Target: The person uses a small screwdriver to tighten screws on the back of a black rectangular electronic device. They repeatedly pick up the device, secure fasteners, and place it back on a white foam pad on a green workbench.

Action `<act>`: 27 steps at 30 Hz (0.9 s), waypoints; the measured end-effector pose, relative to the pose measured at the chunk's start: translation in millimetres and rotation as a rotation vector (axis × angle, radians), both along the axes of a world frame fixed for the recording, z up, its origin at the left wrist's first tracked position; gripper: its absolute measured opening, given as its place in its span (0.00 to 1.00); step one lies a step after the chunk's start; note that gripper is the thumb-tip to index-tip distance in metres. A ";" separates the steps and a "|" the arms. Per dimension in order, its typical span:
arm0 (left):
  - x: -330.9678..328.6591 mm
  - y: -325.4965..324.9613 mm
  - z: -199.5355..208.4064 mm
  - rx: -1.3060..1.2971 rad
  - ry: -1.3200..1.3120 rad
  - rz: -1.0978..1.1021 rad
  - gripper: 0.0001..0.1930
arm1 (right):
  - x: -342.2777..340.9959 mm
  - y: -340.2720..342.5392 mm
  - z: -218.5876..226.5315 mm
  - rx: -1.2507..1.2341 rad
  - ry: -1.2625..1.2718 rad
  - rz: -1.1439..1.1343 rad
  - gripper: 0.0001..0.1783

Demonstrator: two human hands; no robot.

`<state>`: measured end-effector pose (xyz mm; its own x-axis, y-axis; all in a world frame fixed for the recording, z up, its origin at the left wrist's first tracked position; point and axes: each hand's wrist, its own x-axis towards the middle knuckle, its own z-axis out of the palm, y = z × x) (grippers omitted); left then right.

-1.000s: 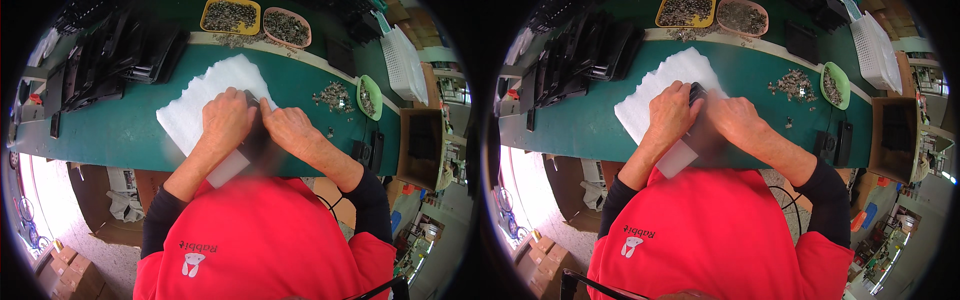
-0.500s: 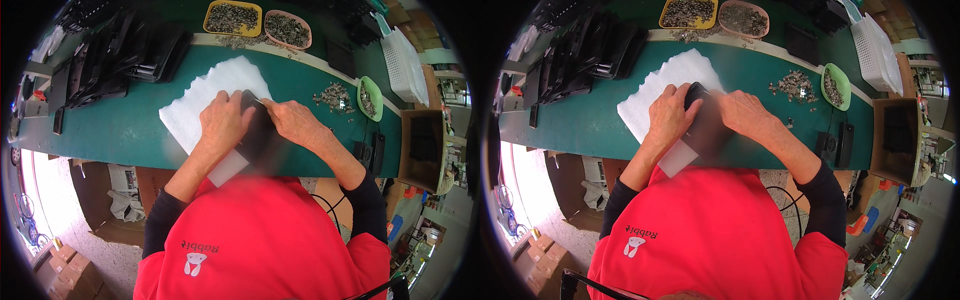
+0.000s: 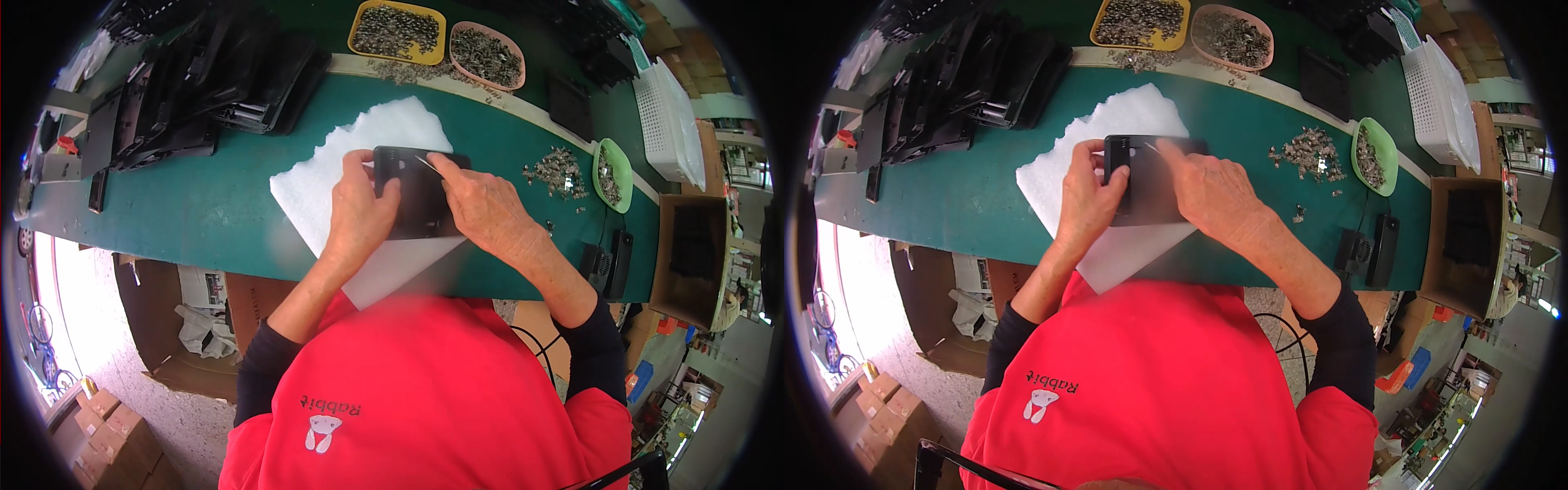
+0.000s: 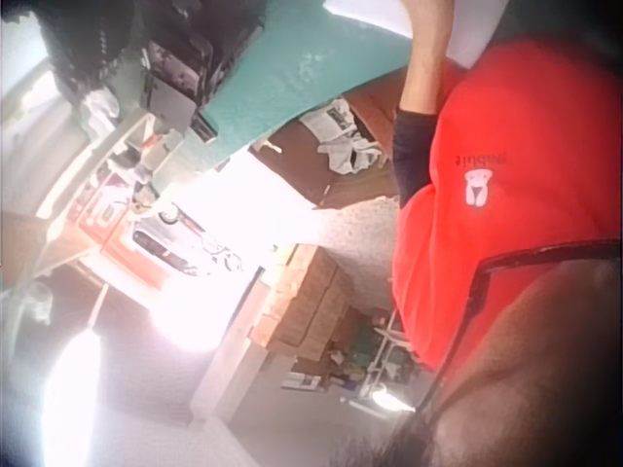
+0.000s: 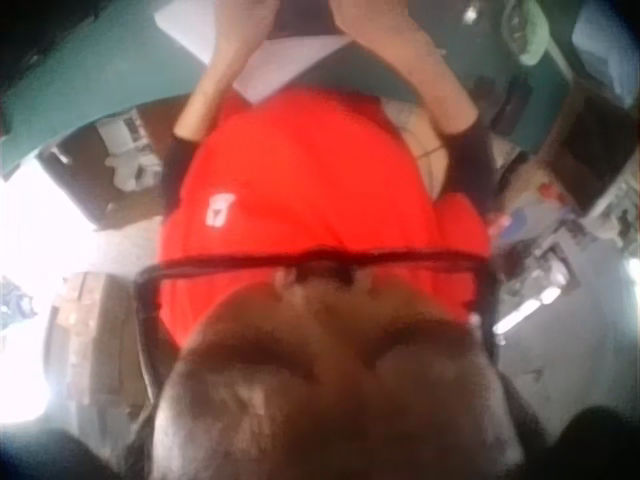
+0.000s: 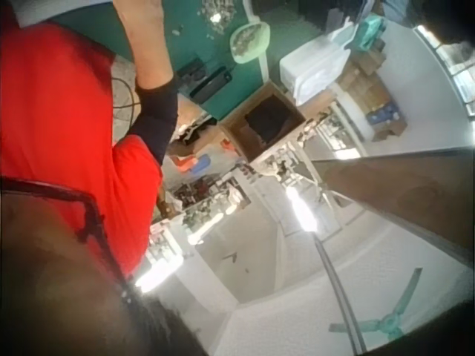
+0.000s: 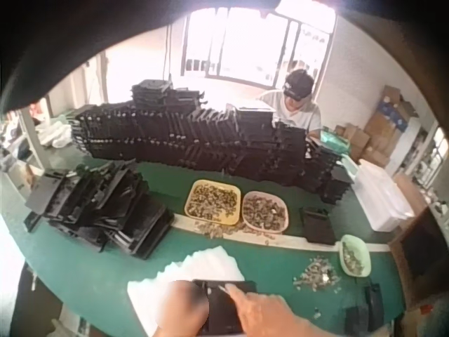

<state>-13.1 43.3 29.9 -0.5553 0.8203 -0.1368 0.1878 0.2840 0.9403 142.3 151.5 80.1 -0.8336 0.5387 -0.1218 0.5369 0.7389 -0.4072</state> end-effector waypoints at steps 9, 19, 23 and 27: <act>4.1 1.4 -1.9 0.056 0.120 0.009 0.21 | -17.7 -18.0 -14.8 0.089 -0.005 -0.028 0.27; 3.0 4.7 -2.2 0.043 0.118 0.004 0.20 | -26.9 -19.1 -15.9 0.089 -0.065 -0.006 0.29; 2.3 5.9 6.6 0.017 0.023 -0.016 0.16 | -28.1 -17.4 -18.2 0.087 -0.055 0.009 0.30; 2.4 6.2 1.6 0.067 0.090 -0.018 0.14 | -28.5 -18.4 -19.9 0.102 -0.072 0.015 0.30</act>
